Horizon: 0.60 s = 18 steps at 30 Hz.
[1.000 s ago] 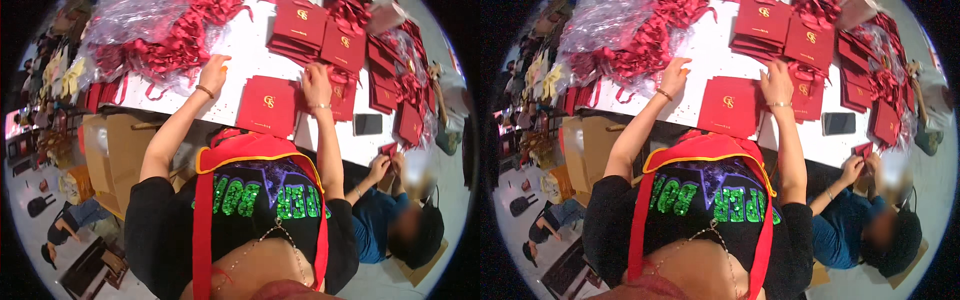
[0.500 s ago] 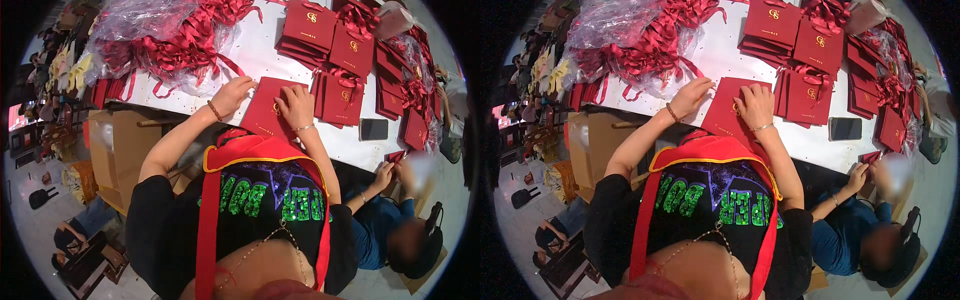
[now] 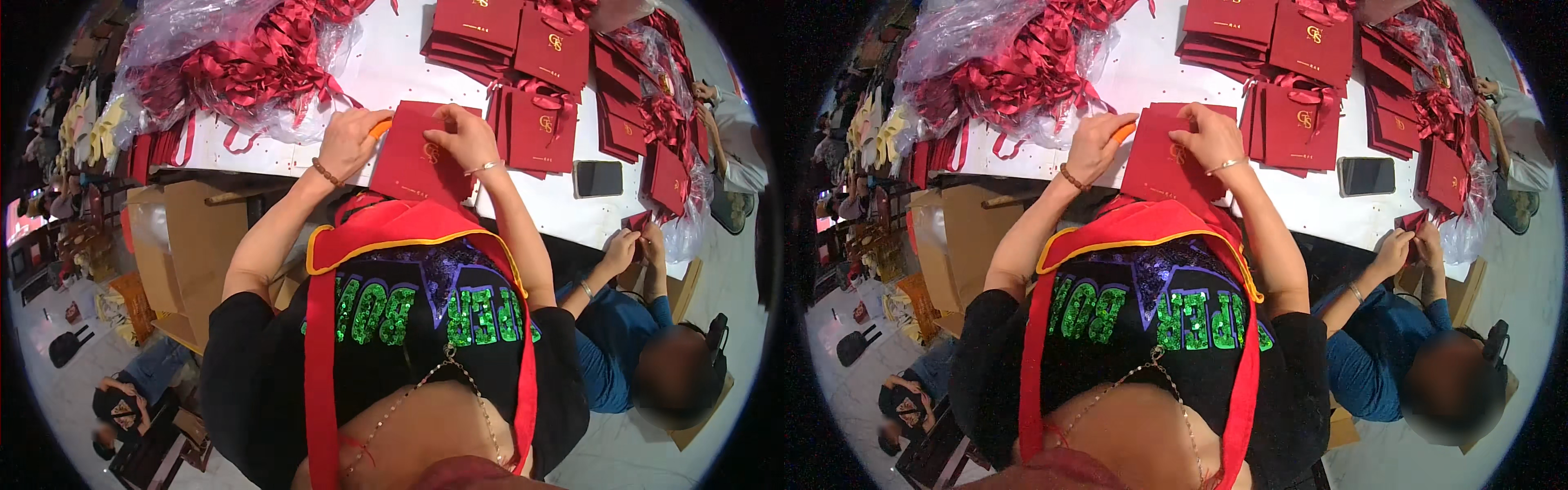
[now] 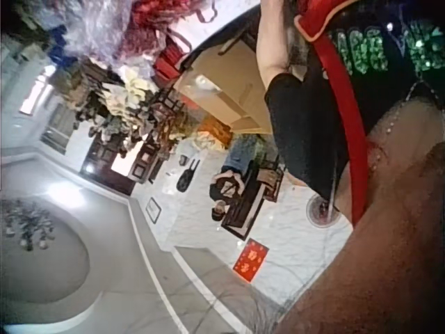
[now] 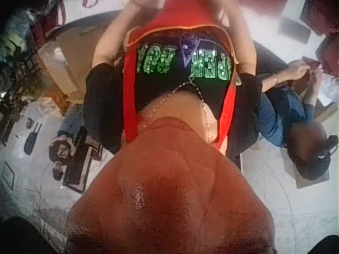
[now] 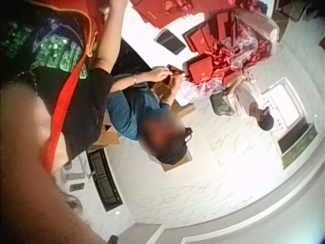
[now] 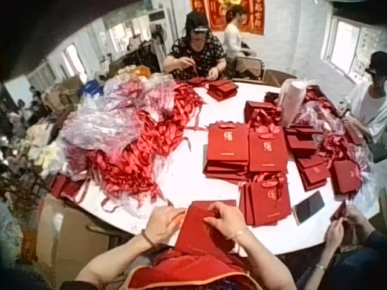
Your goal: Tying red ribbons onto small red gift bags at a workstation.
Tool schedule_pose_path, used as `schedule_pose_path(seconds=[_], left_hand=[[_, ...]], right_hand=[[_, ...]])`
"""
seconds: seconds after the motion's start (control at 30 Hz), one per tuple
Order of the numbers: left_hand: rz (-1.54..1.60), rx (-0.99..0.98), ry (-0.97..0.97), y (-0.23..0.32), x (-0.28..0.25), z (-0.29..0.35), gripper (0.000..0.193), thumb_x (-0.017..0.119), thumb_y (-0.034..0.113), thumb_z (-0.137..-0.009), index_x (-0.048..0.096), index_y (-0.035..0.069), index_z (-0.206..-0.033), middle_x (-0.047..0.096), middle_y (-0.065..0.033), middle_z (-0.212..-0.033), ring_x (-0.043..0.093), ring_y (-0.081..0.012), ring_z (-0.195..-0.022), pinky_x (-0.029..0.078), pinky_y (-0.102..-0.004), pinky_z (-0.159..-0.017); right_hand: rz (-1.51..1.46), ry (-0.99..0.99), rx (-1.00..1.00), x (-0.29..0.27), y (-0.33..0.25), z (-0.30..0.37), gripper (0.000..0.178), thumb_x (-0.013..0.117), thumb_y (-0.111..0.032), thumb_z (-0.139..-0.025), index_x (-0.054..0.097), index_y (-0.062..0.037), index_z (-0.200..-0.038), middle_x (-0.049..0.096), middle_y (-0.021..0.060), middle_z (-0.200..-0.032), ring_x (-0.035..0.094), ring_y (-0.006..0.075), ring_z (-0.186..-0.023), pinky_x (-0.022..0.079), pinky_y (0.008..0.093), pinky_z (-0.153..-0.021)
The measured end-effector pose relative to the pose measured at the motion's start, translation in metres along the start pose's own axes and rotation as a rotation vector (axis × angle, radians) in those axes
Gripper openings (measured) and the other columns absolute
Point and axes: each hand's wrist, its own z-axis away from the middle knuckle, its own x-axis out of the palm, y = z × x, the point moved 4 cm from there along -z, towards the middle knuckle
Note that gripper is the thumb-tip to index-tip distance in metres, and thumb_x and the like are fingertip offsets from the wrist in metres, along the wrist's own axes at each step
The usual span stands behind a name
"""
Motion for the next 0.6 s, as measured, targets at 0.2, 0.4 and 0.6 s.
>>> schedule_pose_path(seconds=[0.2,0.4,0.6], left_hand=[[0.584,-0.543,-0.126,-0.016,0.026,-0.002,0.016,0.062,0.013,-0.078,0.059,0.000,-0.086,0.062,-0.0096,-0.067,0.059,-0.0157,-0.061,0.045,-0.0280,-0.055],[0.883,-0.640,-0.301,-0.009,0.057,0.003,0.012,0.056,0.006,-0.083,0.059,0.000,-0.092,0.061,-0.0037,-0.073,0.055,-0.0082,-0.062,0.045,-0.0207,-0.056],[0.602,-0.619,-0.308,-0.012,0.058,-0.004,0.014,0.056,0.008,-0.081,0.061,-0.001,-0.090,0.061,-0.0052,-0.069,0.056,-0.0086,-0.061,0.045,-0.0218,-0.055]], right_hand=[[0.041,-0.161,0.055,0.001,0.022,-0.026,0.037,0.070,-0.025,-0.071,0.059,-0.0035,-0.099,0.064,0.0123,-0.088,0.061,0.0181,-0.084,0.046,0.0285,-0.073],[0.002,-0.189,0.069,0.012,0.034,-0.023,0.039,0.070,-0.029,-0.071,0.060,-0.0049,-0.100,0.064,0.0121,-0.090,0.061,0.0213,-0.086,0.046,0.0312,-0.073],[0.079,-0.191,0.056,0.010,0.019,-0.015,0.045,0.068,-0.036,-0.070,0.060,-0.0105,-0.107,0.063,0.0140,-0.096,0.060,0.0281,-0.091,0.047,0.0355,-0.076]])
